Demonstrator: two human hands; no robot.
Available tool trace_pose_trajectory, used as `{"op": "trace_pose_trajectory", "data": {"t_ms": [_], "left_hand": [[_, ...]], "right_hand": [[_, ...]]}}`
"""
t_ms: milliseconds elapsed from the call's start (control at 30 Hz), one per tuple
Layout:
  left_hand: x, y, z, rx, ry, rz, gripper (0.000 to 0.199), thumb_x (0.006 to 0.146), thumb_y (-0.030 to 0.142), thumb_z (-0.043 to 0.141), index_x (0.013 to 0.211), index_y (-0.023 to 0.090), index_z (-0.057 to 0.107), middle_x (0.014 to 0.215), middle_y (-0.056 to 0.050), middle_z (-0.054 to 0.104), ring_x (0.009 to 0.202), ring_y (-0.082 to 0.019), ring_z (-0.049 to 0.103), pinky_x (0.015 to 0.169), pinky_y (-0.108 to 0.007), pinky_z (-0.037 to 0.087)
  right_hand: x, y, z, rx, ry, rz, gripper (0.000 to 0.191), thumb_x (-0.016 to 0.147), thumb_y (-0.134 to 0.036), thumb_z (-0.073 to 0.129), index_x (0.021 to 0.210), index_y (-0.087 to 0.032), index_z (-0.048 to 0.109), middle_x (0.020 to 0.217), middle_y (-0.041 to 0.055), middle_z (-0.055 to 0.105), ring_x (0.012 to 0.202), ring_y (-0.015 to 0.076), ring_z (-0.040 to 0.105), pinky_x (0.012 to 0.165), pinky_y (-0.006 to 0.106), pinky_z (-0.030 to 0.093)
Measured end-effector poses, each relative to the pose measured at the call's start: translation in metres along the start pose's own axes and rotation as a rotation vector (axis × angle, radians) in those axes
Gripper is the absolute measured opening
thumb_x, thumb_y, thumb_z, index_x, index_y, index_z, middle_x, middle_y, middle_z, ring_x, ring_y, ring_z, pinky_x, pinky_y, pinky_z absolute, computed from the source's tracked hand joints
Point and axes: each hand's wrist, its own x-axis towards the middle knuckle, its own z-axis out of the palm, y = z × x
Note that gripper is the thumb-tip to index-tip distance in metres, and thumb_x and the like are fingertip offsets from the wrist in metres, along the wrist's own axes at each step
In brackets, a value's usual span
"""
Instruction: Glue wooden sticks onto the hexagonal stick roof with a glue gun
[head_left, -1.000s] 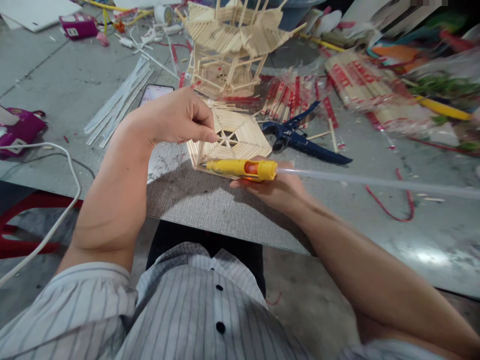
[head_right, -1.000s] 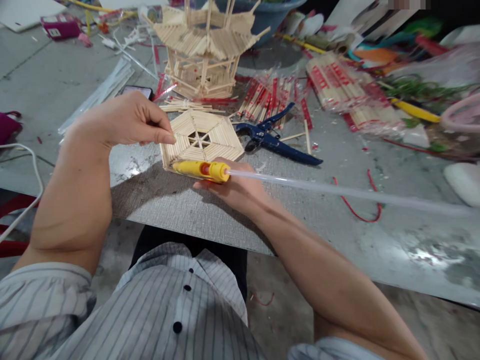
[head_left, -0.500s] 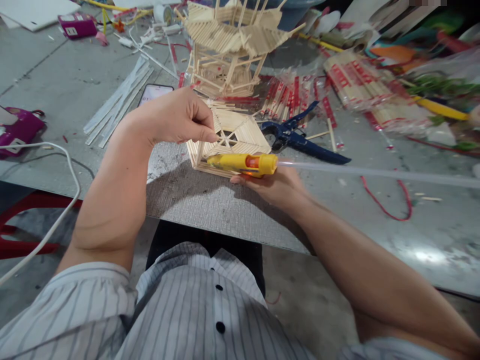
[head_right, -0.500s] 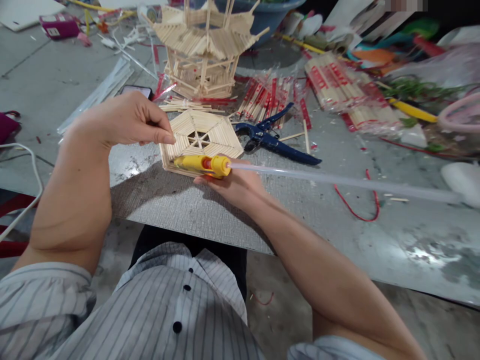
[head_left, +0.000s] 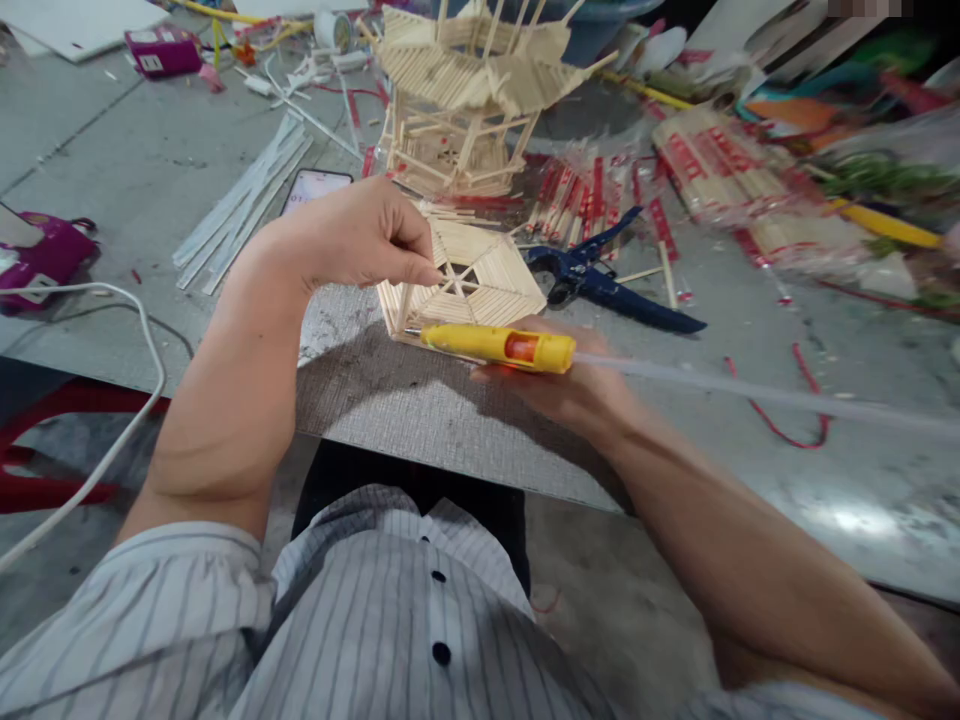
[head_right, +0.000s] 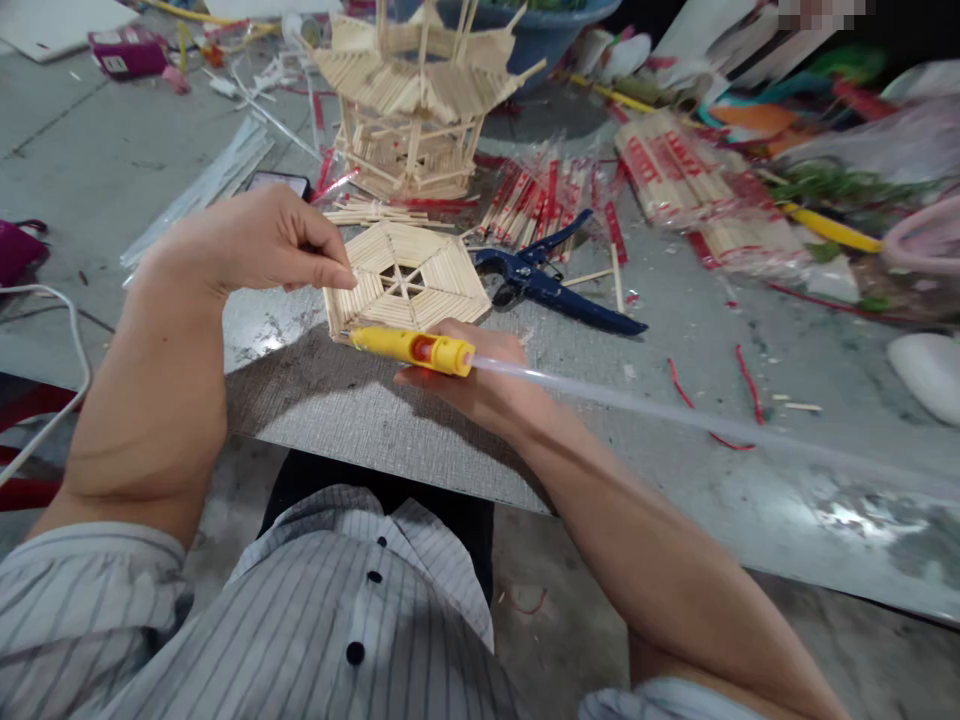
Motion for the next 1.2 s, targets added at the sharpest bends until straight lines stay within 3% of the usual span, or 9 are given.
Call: {"op": "trace_pose_trajectory", "data": {"t_ms": [167, 433, 867, 1033, 1200], "left_hand": [[0.000, -0.001, 0.001, -0.006, -0.007, -0.007, 0.027, 0.074, 0.033, 0.062, 0.077, 0.008, 0.071, 0.049, 0.005, 0.043, 0.048, -0.004, 0.038, 0.055, -0.022, 0.028], [0.001, -0.003, 0.002, -0.007, -0.007, 0.019, 0.029, 0.075, 0.034, 0.062, 0.079, 0.006, 0.071, 0.052, 0.005, 0.044, 0.052, -0.004, 0.040, 0.058, -0.022, 0.029], [0.000, 0.003, 0.000, 0.008, -0.004, -0.011, 0.020, 0.075, 0.028, 0.064, 0.073, 0.008, 0.069, 0.046, 0.006, 0.040, 0.044, -0.003, 0.036, 0.048, -0.020, 0.026], [0.000, 0.000, 0.001, 0.011, -0.006, -0.004, 0.024, 0.075, 0.031, 0.062, 0.076, 0.008, 0.070, 0.048, 0.006, 0.041, 0.047, -0.003, 0.038, 0.053, -0.021, 0.027], [0.000, -0.001, 0.000, 0.008, -0.011, -0.005, 0.025, 0.076, 0.032, 0.062, 0.076, 0.008, 0.070, 0.048, 0.006, 0.040, 0.047, -0.003, 0.036, 0.053, -0.021, 0.027]], "right_hand": [[-0.006, -0.020, -0.001, -0.324, -0.052, -0.284, 0.032, 0.086, -0.045, 0.053, 0.096, -0.018, 0.065, 0.082, 0.0057, 0.069, 0.071, 0.0166, 0.064, 0.058, 0.026, 0.038], [-0.005, -0.056, 0.003, -0.715, -0.293, -0.118, 0.032, 0.087, -0.032, 0.047, 0.109, -0.014, 0.063, 0.087, 0.0097, 0.069, 0.071, 0.0196, 0.062, 0.054, 0.029, 0.025], [-0.005, -0.061, -0.003, -0.719, -0.390, -0.051, 0.031, 0.088, -0.035, 0.045, 0.104, -0.015, 0.063, 0.088, 0.0103, 0.068, 0.073, 0.0197, 0.060, 0.055, 0.029, 0.022], [-0.006, -0.060, -0.007, -0.706, -0.338, -0.031, 0.030, 0.087, -0.035, 0.046, 0.103, -0.017, 0.064, 0.090, 0.0092, 0.068, 0.075, 0.0195, 0.061, 0.055, 0.028, 0.025], [-0.007, -0.042, -0.007, -0.647, -0.275, -0.062, 0.032, 0.083, -0.038, 0.054, 0.107, -0.018, 0.063, 0.091, 0.0074, 0.070, 0.076, 0.0196, 0.063, 0.054, 0.027, 0.027]]}}
